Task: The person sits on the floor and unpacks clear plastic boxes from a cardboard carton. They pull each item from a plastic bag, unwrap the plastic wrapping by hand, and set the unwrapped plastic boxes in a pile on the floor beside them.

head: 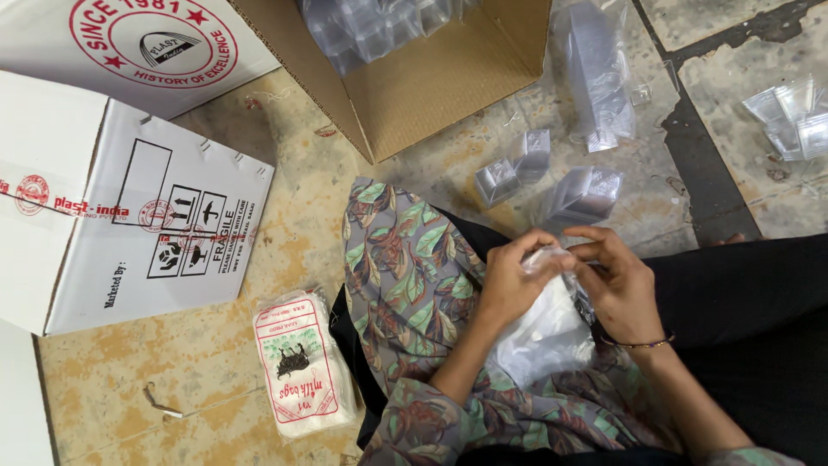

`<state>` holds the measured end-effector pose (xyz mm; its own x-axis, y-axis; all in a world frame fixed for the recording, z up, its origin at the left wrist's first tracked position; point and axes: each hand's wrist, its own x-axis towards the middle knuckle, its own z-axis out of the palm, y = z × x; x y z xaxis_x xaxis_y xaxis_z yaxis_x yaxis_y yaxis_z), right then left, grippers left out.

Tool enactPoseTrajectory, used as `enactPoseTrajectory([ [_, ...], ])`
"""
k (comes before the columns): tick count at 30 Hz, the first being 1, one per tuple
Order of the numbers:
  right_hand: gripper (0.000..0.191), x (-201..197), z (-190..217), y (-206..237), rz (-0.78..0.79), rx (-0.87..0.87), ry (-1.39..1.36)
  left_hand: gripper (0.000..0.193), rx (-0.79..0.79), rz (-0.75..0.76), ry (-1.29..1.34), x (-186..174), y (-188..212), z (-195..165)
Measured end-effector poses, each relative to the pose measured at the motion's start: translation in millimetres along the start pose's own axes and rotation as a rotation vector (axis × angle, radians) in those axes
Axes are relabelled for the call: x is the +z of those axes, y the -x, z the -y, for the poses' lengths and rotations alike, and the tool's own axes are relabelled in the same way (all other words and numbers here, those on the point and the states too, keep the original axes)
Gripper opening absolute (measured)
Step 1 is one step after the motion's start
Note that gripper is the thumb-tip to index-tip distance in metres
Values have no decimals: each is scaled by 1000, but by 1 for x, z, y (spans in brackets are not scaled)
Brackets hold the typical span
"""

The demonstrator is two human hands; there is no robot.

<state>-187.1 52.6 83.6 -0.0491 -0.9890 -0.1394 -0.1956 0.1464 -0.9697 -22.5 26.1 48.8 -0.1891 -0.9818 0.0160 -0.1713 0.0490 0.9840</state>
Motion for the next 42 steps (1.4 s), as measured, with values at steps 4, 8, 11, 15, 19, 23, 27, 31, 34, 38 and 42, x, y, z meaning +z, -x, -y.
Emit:
enactPoseTrajectory([
  [4, 32, -2, 4, 4, -10, 110, -192, 24, 30, -98, 41, -3, 0, -8],
  [8, 18, 4, -1, 10, -74, 125, 3, 23, 36, -159, -16, 4, 5, -12],
  [11, 25, 16, -1, 16, -169, 162, 135, 24, 23, -183, -62, 12, 8, -11],
  [15, 37, 35, 14, 20, -245, -84, 239, 28, -56, -189, 74, 26, 11, -4],
  [19, 30, 44, 28, 16, -265, -113, 403, 32, 19, -161, 333, 33, 19, 7],
  [23, 24, 42, 22, 13, -148, -672, 220, 46, -124, -129, 297, 38, 25, 22],
  [27, 26, 42, 2, 19, -228, -323, 533, 47, -61, -148, 382, 48, 26, 37],
  [31, 25, 43, -12, 18, -223, -496, 584, 48, -12, -116, 509, 48, 24, 48],
  [34, 28, 34, -14, 12, -276, -237, 493, 44, -150, -143, 474, 39, 23, 51],
  [38, 33, 9, -7, 11, -324, 45, 330, 45, -181, -163, 461, 26, 18, 50],
  [42, 19, -6, 5, 10, -145, -3, 18, 38, -138, -156, 423, 21, 15, 37],
])
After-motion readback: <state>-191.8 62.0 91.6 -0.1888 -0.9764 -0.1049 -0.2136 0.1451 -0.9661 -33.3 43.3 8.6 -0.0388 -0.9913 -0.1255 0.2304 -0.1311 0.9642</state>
